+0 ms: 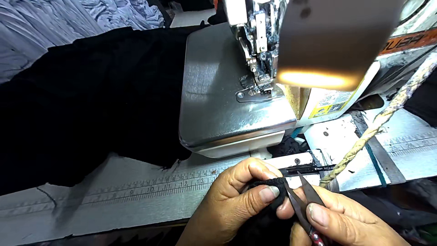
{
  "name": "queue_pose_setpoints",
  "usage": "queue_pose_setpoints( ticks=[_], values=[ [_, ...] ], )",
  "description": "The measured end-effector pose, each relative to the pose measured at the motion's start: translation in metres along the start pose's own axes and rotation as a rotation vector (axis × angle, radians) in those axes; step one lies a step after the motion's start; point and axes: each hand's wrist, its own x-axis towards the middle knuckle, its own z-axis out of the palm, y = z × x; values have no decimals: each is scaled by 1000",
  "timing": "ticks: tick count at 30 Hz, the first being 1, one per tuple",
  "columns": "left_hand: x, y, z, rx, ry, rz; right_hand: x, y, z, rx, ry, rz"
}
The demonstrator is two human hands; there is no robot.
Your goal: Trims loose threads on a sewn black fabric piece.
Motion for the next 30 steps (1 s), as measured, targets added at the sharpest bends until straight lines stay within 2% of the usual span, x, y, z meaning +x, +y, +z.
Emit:
queue_pose_setpoints(
  ticks=[6,12,15,19,30],
  values=[
    [-5,-2,6,171,187,12,0,18,10,-601,277,-315],
    [-5,-3,10,287,217,25,0,30,8,-773,364,-471],
    [-5,-2,8,292,194,24,6,24,3,-893,367,-442],
    [-4,-3,9,348,230,3,11,13,-3,-843,268,-350],
    [-5,-4,13,428,245,-20,2,21,0,-814,313,-446]
  ],
)
